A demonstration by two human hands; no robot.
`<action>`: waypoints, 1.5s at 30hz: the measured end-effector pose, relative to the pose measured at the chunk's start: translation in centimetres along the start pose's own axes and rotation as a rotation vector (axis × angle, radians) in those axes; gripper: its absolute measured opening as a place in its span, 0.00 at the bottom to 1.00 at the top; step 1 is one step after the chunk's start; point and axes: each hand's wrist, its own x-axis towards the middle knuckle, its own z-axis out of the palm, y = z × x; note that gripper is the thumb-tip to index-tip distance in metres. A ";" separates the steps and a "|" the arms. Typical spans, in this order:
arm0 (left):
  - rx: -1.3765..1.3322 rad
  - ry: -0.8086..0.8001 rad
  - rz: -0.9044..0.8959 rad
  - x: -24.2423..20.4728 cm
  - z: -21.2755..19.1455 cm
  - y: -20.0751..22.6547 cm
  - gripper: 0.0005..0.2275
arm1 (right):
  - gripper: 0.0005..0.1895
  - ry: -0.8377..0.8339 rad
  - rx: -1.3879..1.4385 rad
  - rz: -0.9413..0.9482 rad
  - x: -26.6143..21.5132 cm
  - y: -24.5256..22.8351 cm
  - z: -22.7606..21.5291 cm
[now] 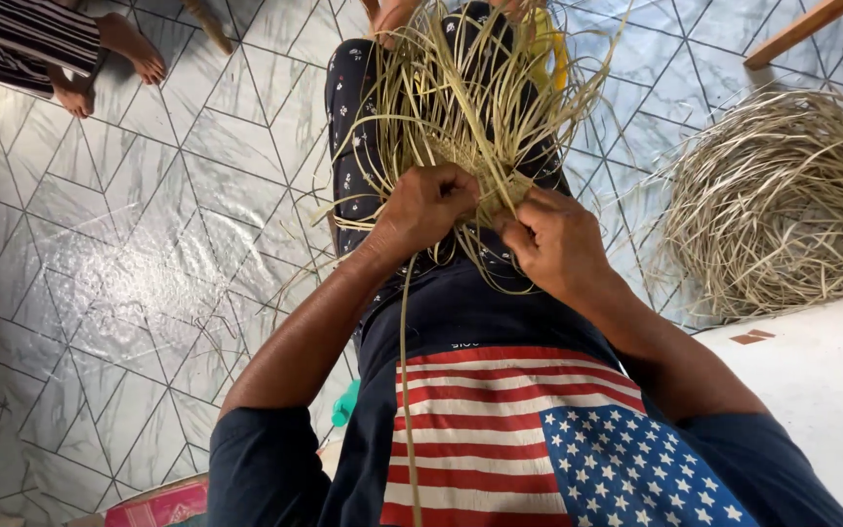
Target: The person is weaving dried straw fibers by hand to construct a traditional straw hat.
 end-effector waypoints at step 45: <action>0.285 0.022 0.155 2.6 -0.6 1.7 0.03 | 0.04 -0.163 -0.023 -0.115 7.3 3.9 -1.1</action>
